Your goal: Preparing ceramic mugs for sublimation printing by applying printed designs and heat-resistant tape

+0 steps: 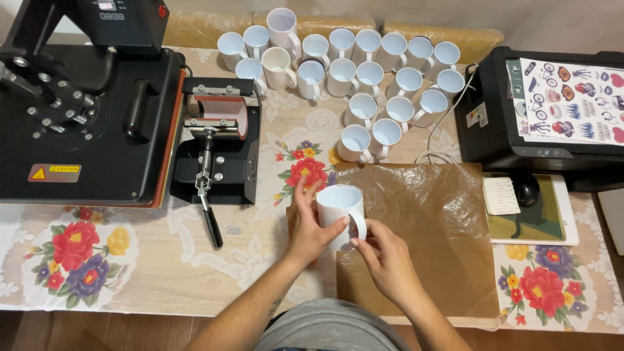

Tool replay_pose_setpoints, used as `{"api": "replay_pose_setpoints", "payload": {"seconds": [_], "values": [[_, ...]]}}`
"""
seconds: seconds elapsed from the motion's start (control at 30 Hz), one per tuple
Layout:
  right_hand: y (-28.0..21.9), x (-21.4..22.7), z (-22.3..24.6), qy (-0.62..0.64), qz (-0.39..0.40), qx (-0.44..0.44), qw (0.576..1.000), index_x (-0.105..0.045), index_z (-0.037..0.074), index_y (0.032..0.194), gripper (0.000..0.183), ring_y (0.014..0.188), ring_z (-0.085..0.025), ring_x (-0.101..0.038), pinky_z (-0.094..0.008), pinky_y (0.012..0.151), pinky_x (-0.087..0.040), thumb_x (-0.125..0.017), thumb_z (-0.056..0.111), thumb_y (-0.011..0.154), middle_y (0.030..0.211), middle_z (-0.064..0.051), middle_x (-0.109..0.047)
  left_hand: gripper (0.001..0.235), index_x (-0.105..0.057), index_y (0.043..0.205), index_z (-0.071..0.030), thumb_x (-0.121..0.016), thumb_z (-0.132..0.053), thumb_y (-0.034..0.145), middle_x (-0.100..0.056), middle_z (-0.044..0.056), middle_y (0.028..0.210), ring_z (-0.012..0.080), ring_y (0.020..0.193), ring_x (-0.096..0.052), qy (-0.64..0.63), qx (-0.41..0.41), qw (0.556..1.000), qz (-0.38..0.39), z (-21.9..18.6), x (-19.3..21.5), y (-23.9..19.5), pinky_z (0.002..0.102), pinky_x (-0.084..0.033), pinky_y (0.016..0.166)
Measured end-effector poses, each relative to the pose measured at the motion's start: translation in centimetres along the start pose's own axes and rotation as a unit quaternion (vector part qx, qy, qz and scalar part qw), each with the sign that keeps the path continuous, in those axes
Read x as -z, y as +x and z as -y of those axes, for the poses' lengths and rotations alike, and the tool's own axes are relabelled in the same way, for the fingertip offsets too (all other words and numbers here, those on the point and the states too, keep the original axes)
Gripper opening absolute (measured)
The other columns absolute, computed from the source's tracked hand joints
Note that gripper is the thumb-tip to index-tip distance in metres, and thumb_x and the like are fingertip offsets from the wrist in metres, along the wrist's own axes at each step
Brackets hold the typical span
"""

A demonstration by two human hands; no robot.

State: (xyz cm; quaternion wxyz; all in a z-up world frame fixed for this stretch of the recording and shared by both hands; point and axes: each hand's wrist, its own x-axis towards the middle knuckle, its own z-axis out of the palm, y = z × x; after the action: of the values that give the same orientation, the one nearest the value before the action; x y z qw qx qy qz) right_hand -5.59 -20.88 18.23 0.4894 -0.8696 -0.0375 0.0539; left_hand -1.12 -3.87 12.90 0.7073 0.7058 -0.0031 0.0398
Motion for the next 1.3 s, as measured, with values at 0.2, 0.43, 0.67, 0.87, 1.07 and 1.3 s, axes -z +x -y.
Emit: {"api": "replay_pose_setpoints", "payload": {"seconds": [0.2,0.43,0.67,0.87,1.07,1.3], "values": [[-0.9,-0.8,0.4,-0.066,-0.023,-0.004,0.998,-0.065,0.015,0.111,0.023,0.079,-0.019,-0.070,-0.031,0.072,-0.053,-0.063,0.028,0.093,0.095,-0.003,-0.073,0.116,-0.005,0.154,-0.016,-0.078,-0.022,0.063,-0.066,0.014,0.119,0.0206,0.107,-0.064,-0.059,0.087,0.994,-0.009,-1.2,-0.9,-0.4,0.032,-0.049,0.097],[-1.5,-0.5,1.8,-0.067,-0.027,0.068,0.995,-0.067,0.013,0.110,0.022,0.074,-0.016,-0.063,-0.029,0.065,-0.048,-0.064,0.027,0.094,0.088,-0.002,-0.068,0.132,-0.007,0.157,-0.027,-0.088,-0.035,0.053,-0.061,0.022,0.116,0.0261,0.106,-0.062,-0.191,0.145,0.970,0.045,0.3,0.5,0.8,0.036,-0.050,0.095],[-1.8,1.1,0.9,-0.079,-0.139,0.269,0.950,-0.059,0.007,0.126,0.065,0.121,-0.030,-0.058,-0.040,0.104,-0.054,-0.086,0.033,0.074,0.130,-0.017,-0.056,0.120,-0.041,0.150,-0.021,-0.090,-0.045,0.043,-0.050,0.013,0.144,0.0275,0.122,-0.053,-0.370,0.241,0.896,0.045,1.4,1.9,0.8,0.038,-0.050,0.095],[-1.0,0.1,0.4,-0.289,-0.136,0.375,0.870,-0.062,0.018,0.131,0.045,0.135,-0.043,-0.043,-0.054,0.114,-0.044,-0.076,0.030,0.090,0.143,-0.019,-0.048,0.112,-0.041,0.150,-0.017,-0.090,-0.039,0.051,-0.048,0.010,0.143,0.0238,0.118,-0.055,-0.406,0.232,0.882,0.061,0.2,2.0,0.4,0.034,-0.051,0.093],[-1.0,0.0,0.8,-0.322,-0.191,0.456,0.807,-0.068,0.022,0.126,0.025,0.127,-0.029,-0.043,-0.048,0.105,-0.050,-0.059,0.018,0.103,0.129,-0.005,-0.059,0.112,-0.040,0.151,-0.018,-0.090,-0.037,0.052,-0.051,0.011,0.131,0.0228,0.113,-0.056,-0.413,0.232,0.879,0.051,0.3,1.8,-0.4,0.033,-0.050,0.091],[-1.1,-0.3,0.4,-0.312,-0.250,0.495,0.771,-0.076,0.024,0.110,0.015,0.121,-0.024,-0.043,-0.048,0.104,-0.046,-0.069,0.019,0.098,0.114,0.000,-0.059,0.110,-0.043,0.148,-0.018,-0.091,-0.038,0.051,-0.043,0.006,0.147,0.0201,0.118,-0.053,-0.409,0.225,0.883,0.046,-0.1,1.9,-0.3,0.033,-0.049,0.094]]}}
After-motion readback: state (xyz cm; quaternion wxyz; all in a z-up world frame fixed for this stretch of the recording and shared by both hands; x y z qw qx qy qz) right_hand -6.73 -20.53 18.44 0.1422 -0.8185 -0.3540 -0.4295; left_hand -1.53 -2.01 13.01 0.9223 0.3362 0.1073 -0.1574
